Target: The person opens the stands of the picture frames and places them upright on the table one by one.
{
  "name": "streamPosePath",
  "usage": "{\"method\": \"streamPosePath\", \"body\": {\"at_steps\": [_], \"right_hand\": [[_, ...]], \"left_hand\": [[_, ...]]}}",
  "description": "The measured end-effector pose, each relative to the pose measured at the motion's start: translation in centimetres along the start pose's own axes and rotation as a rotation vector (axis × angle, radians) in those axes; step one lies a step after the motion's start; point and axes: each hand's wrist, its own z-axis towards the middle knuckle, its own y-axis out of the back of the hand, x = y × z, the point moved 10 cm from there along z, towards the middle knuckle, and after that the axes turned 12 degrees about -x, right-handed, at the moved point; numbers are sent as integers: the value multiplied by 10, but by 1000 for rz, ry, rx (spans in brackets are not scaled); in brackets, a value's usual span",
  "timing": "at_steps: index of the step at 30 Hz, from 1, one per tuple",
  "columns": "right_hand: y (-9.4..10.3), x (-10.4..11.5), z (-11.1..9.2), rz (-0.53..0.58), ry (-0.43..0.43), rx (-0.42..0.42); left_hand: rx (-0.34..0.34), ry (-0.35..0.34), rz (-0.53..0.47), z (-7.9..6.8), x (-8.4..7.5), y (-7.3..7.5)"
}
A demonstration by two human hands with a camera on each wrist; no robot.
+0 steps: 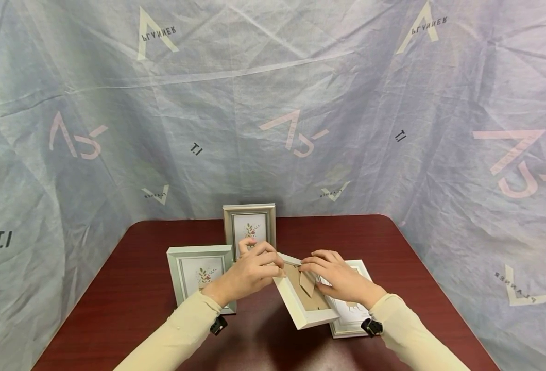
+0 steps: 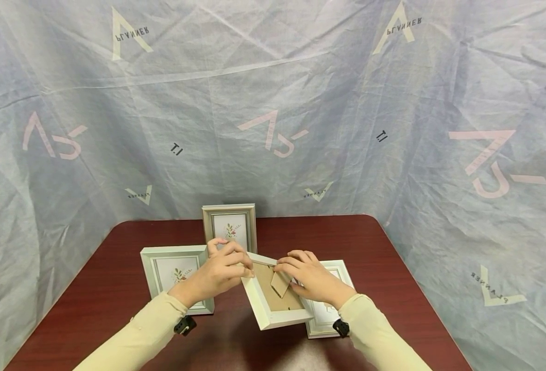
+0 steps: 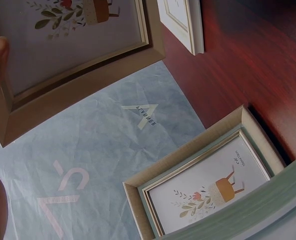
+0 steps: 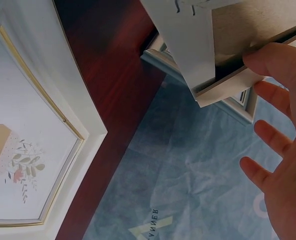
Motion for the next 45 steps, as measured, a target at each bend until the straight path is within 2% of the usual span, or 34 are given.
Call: {"method": "streamPosePath", "body": {"at_steps": [27, 36, 45], "right_hand": [[19, 0, 3, -95, 38, -57], [25, 0, 4, -155, 44, -60], [28, -3, 3, -190, 28, -56]], "left_hand": [[7, -2, 37, 3, -6, 0], [5, -14, 49, 1, -5, -2], [36, -2, 39, -4, -2, -6]]}}
